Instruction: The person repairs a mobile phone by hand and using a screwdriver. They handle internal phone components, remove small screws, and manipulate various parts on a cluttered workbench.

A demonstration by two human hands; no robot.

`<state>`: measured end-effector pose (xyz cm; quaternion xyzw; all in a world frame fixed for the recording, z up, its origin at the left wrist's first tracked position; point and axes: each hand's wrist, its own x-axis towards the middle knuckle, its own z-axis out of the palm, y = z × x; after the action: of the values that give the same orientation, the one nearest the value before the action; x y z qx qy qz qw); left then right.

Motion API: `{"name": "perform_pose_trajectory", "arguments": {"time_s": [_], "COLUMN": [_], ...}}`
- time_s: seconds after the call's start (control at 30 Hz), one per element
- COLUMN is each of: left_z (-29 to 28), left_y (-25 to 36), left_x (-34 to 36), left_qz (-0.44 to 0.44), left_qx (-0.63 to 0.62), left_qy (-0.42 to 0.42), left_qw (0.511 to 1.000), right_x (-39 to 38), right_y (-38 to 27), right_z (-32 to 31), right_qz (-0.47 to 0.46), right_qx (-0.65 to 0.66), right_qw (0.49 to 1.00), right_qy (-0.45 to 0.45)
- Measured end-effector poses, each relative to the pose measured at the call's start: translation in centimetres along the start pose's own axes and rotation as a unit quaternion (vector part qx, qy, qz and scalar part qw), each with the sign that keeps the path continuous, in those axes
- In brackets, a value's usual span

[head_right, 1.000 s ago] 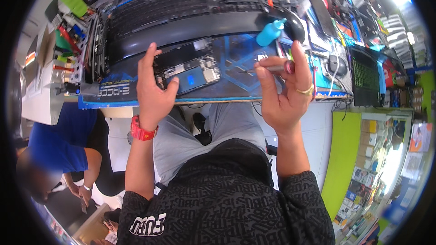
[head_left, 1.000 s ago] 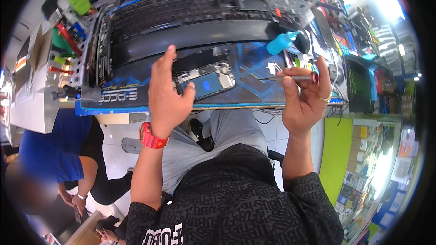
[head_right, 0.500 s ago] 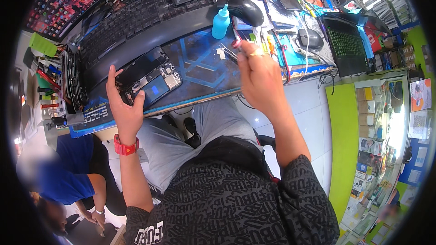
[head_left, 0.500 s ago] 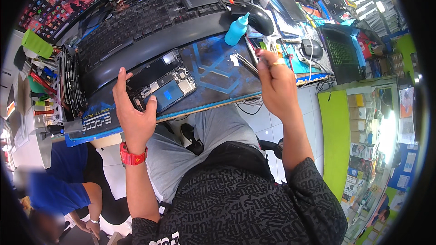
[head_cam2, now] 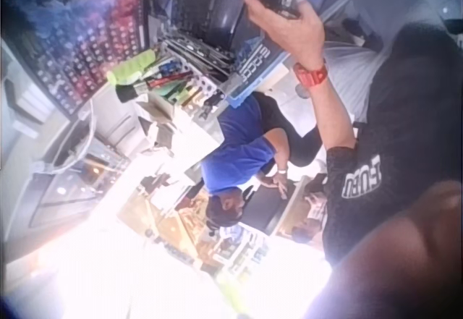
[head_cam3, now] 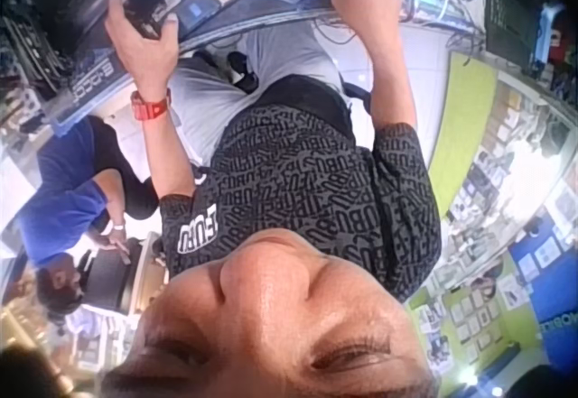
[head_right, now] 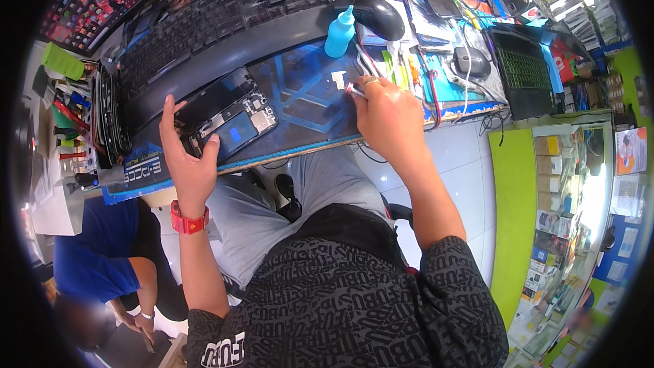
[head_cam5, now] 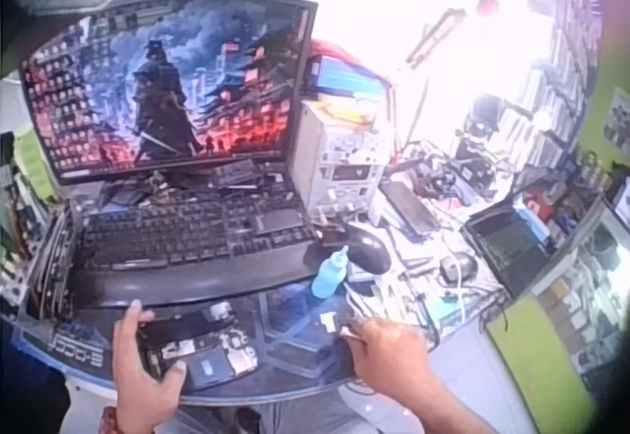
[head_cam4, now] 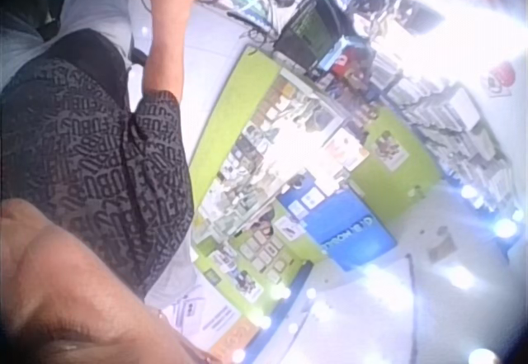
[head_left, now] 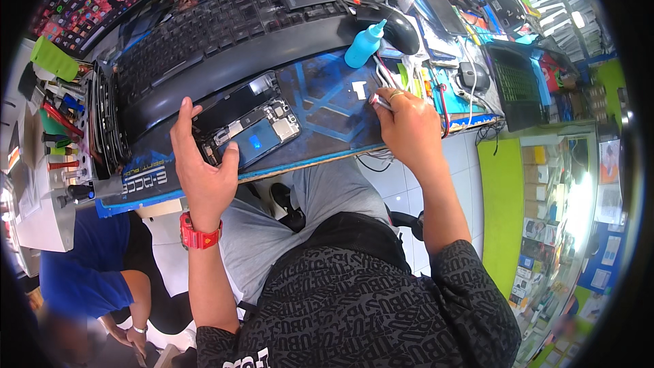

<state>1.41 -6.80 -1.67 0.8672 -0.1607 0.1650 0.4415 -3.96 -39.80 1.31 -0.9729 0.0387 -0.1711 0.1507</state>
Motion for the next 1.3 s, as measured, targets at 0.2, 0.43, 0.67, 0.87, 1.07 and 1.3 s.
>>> {"name": "perform_pose_trajectory", "arguments": {"time_s": [0.2,0.43,0.67,0.87,1.07,1.3], "left_z": [0.2,0.1,0.0,-0.1,-0.1,-0.2], "left_y": [0.2,-0.2,-0.1,-0.1,-0.4,-0.4], "left_x": [0.1,0.0,0.0,0.1,0.1,0.1], "left_qz": [-0.007,-0.001,0.016,0.01,0.021,0.017], "left_qx": [-0.012,-0.003,0.001,-0.001,-0.013,-0.011], "left_qy": [0.004,0.011,0.01,0.007,0.005,0.006], "left_qw": [1.0,1.0,1.0,1.0,1.0,1.0], "right_x": [2.0,2.5,3.0,1.6,0.5,1.2], "right_y": [-1.8,-2.4,-3.3,-3.7,-5.9,-8.9], "right_z": [-0.2,1.3,0.7,0.1,0.1,2.3], "right_qz": [0.064,0.128,0.188,0.15,0.16,-0.061], "right_qx": [0.015,0.034,0.086,0.18,0.383,0.361], "right_qw": [0.995,0.991,0.977,0.971,0.903,0.923], "right_qy": [-0.069,-0.024,-0.05,-0.046,-0.113,-0.118]}}
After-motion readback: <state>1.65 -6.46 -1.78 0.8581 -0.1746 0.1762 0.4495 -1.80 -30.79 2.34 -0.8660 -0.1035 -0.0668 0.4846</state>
